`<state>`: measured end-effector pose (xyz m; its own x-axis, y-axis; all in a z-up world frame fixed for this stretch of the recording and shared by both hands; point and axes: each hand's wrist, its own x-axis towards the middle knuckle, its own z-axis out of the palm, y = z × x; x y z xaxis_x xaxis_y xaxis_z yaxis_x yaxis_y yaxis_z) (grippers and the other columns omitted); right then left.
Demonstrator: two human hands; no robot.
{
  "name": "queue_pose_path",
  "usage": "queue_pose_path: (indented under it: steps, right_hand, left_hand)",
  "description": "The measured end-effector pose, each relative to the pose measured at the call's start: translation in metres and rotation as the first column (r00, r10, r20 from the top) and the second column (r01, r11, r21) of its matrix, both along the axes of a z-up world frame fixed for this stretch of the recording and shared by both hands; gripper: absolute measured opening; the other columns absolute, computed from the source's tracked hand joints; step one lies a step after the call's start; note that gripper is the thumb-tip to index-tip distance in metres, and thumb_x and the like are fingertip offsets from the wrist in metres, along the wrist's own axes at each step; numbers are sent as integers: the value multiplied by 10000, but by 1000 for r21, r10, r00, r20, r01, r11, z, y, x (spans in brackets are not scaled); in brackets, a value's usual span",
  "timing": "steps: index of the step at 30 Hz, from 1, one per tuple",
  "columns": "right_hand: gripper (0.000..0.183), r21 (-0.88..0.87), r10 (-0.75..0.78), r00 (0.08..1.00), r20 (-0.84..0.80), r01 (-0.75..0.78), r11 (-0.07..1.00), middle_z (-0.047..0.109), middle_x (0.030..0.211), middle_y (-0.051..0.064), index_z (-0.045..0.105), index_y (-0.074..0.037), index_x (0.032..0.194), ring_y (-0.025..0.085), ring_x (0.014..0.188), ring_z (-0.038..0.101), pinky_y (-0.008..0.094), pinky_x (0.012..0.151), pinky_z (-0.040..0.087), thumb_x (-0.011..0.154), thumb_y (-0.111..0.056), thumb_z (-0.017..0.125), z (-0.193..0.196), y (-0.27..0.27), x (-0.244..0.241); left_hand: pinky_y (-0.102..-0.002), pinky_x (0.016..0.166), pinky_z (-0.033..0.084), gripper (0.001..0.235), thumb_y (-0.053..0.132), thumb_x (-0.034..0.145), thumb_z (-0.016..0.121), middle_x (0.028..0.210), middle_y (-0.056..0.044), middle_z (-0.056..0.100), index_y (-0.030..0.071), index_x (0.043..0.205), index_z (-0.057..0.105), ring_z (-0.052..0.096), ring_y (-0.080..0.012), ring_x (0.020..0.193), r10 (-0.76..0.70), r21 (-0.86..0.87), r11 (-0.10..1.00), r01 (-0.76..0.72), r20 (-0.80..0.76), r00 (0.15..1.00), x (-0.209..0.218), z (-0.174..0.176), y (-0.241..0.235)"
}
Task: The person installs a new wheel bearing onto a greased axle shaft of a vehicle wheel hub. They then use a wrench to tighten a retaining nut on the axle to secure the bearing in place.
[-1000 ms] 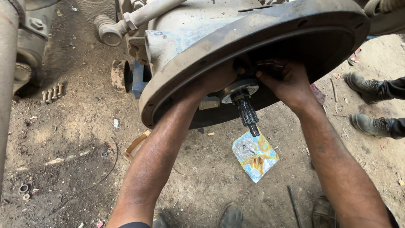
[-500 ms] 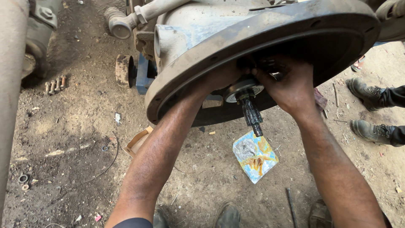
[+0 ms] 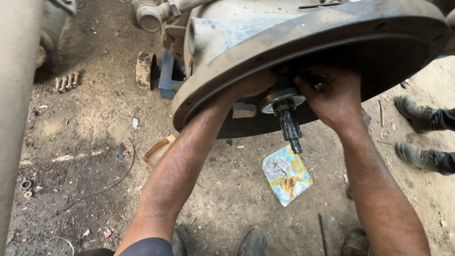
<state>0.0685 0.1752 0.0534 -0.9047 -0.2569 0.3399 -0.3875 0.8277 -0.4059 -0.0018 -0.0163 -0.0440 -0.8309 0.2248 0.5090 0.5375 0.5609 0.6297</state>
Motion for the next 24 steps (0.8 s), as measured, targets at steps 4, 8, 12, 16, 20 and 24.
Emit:
queue_pose_path:
  steps: [4,8,12,16,20,24]
  right_hand:
    - [221,16,72,997,-37,-71,997,788,1043,142,761,-12,1158,230,964,788,336,829,626,957,-95,798,0,1,2]
    - [215,19,68,998,-14,-68,998,789,1029,134,766,-22,1154,231,958,784,338,850,629,954,-93,796,1,1,2]
    - [216,38,59,998,-2,-59,998,788,1026,131,769,-29,1153,228,959,778,343,872,623,950,-99,799,4,-1,2]
    - [236,15,27,999,26,-28,999,782,1016,134,758,-25,1167,221,935,778,335,839,621,943,-93,789,5,-2,3]
    - [228,-9,57,998,35,-57,998,782,1048,131,752,-24,1186,208,956,773,321,841,617,966,-82,771,5,-2,3]
    - [206,7,37,998,56,-38,999,786,1027,132,758,-26,1175,200,927,773,319,815,612,977,-84,766,5,-2,3]
  left_hand:
    - [-434,746,571,229,315,975,620,905,-110,769,169,1061,774,737,-284,831,6,24,1000,-5,-45,999,6,1,-5]
    - [-408,703,569,264,379,1047,575,847,-85,763,197,1064,766,739,-240,755,0,67,998,-1,4,1000,15,0,-10]
    - [-382,677,573,304,431,1055,555,822,-49,770,212,1114,757,741,-179,698,21,112,993,-29,73,997,28,-3,-16]
    - [-373,720,594,332,439,1027,608,893,-53,789,185,1190,748,768,-188,798,33,271,962,-39,28,999,38,-12,-17]
    - [-391,798,597,360,456,1003,663,991,-74,794,173,1209,745,770,-235,914,32,323,946,-24,-19,999,39,-18,-14]
    - [-403,833,591,403,490,991,684,1048,-85,792,170,1230,737,763,-255,972,16,322,947,1,-51,999,38,-21,-14]
